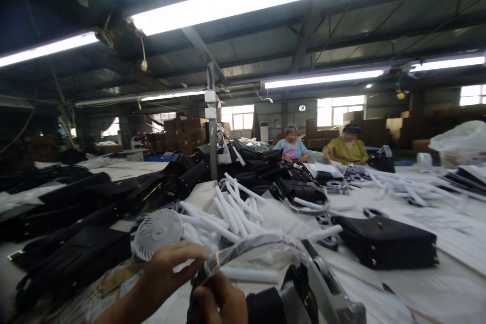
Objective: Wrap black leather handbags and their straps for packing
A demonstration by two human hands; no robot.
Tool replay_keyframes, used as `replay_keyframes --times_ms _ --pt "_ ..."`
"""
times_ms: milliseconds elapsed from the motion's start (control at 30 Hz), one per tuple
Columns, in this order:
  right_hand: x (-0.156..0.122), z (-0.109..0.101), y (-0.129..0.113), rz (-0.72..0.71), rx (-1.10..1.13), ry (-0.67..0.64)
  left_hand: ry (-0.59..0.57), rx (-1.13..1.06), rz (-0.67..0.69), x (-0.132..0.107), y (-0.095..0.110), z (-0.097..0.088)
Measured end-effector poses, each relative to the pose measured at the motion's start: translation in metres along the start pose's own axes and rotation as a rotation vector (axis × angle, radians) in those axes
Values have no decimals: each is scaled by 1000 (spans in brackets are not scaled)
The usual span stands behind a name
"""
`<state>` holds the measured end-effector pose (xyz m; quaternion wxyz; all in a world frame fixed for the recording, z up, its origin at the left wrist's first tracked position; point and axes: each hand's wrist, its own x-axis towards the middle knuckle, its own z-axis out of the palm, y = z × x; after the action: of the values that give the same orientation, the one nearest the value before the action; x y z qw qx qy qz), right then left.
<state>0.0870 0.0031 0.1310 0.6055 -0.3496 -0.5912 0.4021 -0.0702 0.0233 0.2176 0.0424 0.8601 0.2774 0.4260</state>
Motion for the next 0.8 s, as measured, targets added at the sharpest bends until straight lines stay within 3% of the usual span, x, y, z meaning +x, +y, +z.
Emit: replay_keyframes --times_ms 67,133,233,400,600,700,800 --pt "0 2 2 67 99 59 21 158 179 -9 -3 -3" --pt "0 5 3 89 166 76 19 245 209 -19 -2 -6" --pt "0 9 3 51 203 23 8 218 21 -28 9 -8" --pt "-5 4 -1 11 174 25 89 -86 -244 -26 29 3" --pt "-9 -8 -18 -5 56 110 93 -443 -518 -35 16 28" --pt "-12 -12 -26 -15 -41 42 111 -484 -601 -44 8 31" --pt "-15 -20 -31 44 -83 3 48 -541 -648 -49 8 30"
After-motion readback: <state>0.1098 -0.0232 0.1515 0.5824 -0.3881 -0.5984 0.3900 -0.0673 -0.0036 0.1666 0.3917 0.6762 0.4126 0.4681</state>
